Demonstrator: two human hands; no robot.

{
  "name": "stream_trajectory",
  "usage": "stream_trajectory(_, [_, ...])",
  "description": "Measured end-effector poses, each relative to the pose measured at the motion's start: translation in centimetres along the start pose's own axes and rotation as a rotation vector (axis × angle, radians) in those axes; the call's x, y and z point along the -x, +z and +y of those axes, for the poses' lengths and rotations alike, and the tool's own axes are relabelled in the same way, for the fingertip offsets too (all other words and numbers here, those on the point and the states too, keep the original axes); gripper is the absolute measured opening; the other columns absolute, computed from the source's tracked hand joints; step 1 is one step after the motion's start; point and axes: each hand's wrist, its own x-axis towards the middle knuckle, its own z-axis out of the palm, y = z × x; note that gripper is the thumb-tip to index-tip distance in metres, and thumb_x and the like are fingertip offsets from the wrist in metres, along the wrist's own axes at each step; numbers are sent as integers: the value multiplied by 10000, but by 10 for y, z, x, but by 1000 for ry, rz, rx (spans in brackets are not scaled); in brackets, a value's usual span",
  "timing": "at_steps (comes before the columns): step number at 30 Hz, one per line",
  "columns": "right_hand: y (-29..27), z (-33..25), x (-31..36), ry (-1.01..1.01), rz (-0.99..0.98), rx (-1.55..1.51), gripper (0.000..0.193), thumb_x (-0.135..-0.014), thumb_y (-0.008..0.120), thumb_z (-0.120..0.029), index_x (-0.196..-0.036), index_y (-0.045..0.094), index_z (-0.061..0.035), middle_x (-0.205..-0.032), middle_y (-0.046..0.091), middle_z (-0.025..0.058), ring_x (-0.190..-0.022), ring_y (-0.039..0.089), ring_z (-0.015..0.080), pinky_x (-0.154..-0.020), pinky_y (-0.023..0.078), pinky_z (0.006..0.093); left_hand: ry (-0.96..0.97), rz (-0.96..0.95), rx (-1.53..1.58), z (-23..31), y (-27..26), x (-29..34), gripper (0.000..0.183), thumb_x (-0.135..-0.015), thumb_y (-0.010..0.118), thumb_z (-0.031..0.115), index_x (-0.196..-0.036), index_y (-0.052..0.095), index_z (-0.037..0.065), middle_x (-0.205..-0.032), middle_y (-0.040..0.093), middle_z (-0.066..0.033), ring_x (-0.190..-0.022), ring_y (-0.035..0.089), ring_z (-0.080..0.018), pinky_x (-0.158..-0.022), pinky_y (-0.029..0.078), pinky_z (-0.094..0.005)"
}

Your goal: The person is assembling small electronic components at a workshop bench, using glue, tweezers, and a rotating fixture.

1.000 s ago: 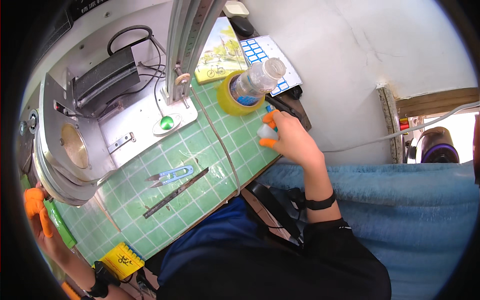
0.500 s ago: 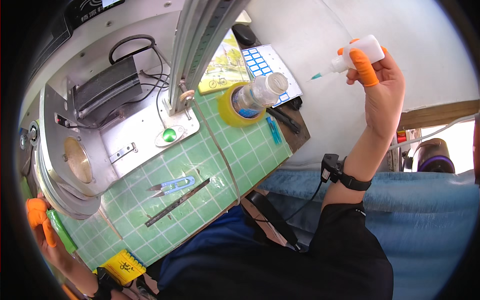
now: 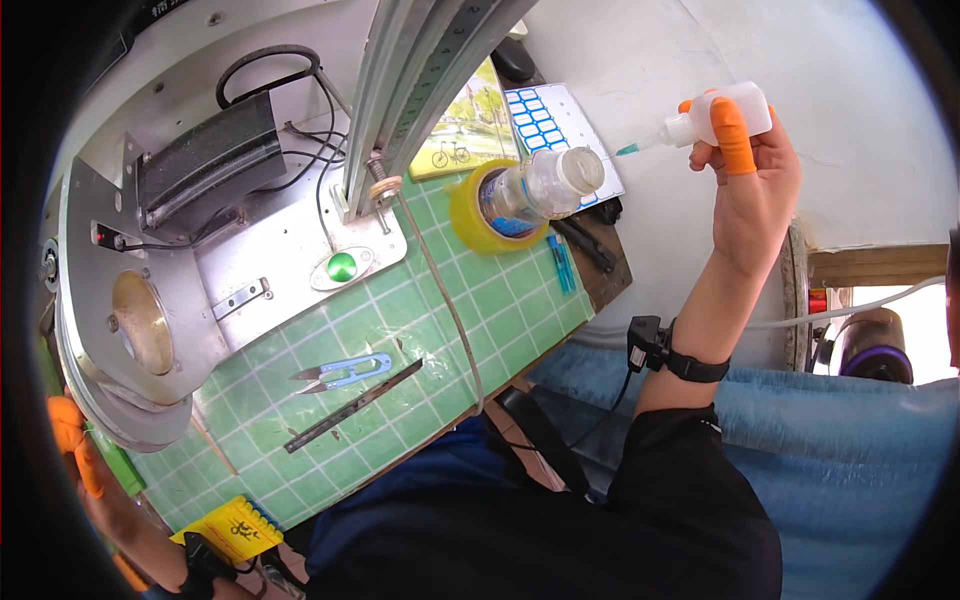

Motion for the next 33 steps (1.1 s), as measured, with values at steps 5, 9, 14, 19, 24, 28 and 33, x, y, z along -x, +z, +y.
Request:
stream_trajectory(5, [4,2,1,-4,-32,2,284,-978,672,-163,-1139,634,67,-991,704,188,-658,550,130,-629,469,255,104,72,-119,11,13,14,294,-969,684,280,-995,604,-2,-939,607,-114,-866,553,-226,-827,469,-392])
stream_trajectory(9, [7,2,3,-9,-49,16,284,-976,680,-179,-1127,641,59,-975,708,178,-644,547,127,-616,468,254,55,6,-139,-1,-3,6,306,-1009,580,250,-1184,553,0,-1135,584,-138,-1061,526,-223,-963,414,-403])
stream_trajectory(14, [20,1,10,16,-42,-17,237,-886,776,-84,-1049,660,42,-893,711,88,-662,610,91,-630,501,231,9,-87,-168,-7,-23,-9,418,-1060,451,212,-1419,488,2,-1379,555,-168,-1305,493,-221,-1132,344,-416])
stream_trajectory(19, [42,6,30,132,-18,13,305,-844,827,-103,-1059,660,35,-888,704,58,-698,628,89,-658,517,219,375,-96,-107,14,30,-2,237,-966,619,142,-1116,617,-41,-1174,625,-202,-1116,620,-279,-1111,399,-451])
stream_trajectory(24, [53,30,45,174,-83,-61,260,-865,800,-75,-1060,658,20,-1004,692,51,-888,629,103,-812,515,267,544,-394,-78,53,45,-2,341,-889,725,175,-1133,624,-42,-1113,631,-171,-1045,640,-271,-1066,432,-500])
stream_trajectory(28, [48,42,55,172,-94,-52,259,-913,748,-111,-1139,675,-5,-1040,676,31,-922,601,94,-825,487,256,393,-255,15,62,65,15,272,-860,746,152,-1045,659,-27,-1022,657,-140,-966,647,-260,-1045,449,-476])
stream_trajectory(33, [1,54,51,264,-134,109,356,-971,676,-184,-1266,631,9,-1062,673,37,-819,567,58,-713,469,236,660,-428,19,87,88,-8,170,-776,804,34,-898,693,-9,-942,718,-119,-901,666,-247,-840,499,-352])
